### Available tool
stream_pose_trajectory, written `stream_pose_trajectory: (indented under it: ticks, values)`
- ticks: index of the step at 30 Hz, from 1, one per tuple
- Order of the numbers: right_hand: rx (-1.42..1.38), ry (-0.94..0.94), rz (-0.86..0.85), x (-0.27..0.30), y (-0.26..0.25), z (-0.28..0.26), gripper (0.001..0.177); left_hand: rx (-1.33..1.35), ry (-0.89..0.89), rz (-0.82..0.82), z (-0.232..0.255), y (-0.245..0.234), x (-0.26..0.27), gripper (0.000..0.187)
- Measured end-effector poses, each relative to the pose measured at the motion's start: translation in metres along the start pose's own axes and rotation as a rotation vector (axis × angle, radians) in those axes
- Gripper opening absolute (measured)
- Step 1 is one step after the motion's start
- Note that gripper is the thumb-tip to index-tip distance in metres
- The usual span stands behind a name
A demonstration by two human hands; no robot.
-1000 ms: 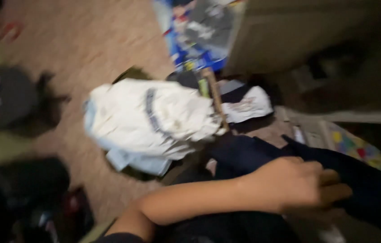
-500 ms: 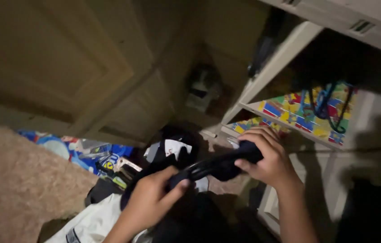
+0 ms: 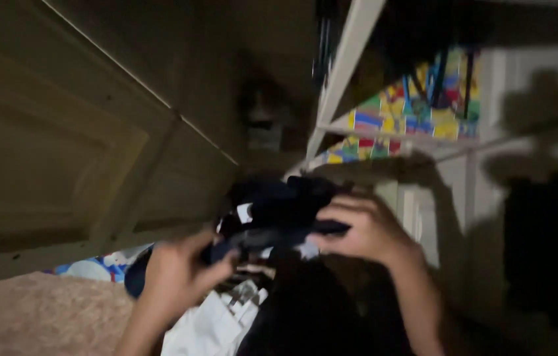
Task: Hanging a black shirt and a white polo shirt onto hangers and placing them inside a storage cabinet.
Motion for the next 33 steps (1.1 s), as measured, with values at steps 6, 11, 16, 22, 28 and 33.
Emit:
stream_pose_trajectory:
  ticks: [6, 11, 16, 22, 28, 33]
  values:
    - [-0.039, 0.108, 0.078, 0.002, -0.003, -0.047, 0.025, 0.005, 0.492, 0.010, 0.015, -0.034, -0.054, 0.036]
    - [-0.083, 0.572, -0.248, 0.015, 0.003, -0.075, 0.024, 0.005, 0.759, 0.015, 0.023, -0.021, -0.073, 0.025]
    - [-0.472, 0.651, -0.252, 0.023, 0.039, -0.055, 0.019, 0.028, 0.789, 0.100, 0.023, -0.015, -0.100, 0.022]
    - [-0.510, 0.429, 0.137, -0.079, 0.100, -0.029, 0.033, 0.413, 0.388, 0.473, -0.008, -0.004, -0.117, 0.038]
    - [-0.409, 0.546, 0.368, -0.198, 0.115, -0.017, 0.027, 0.640, 0.083, 0.246, -0.016, 0.015, -0.116, 0.034]
    - [-0.365, 0.581, 0.485, -0.246, 0.134, -0.007, 0.025, 0.500, 0.090, 0.334, 0.000, 0.002, -0.146, 0.040]
Point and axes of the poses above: each hand's wrist, its own x-axis away from the middle knuckle, its own y-axis out of the palm, z = x × y, the point moved 1 cm from there along -x, towards the middle knuckle, and after that the axes turned 3 degrees about z, right-handed, at the moved point
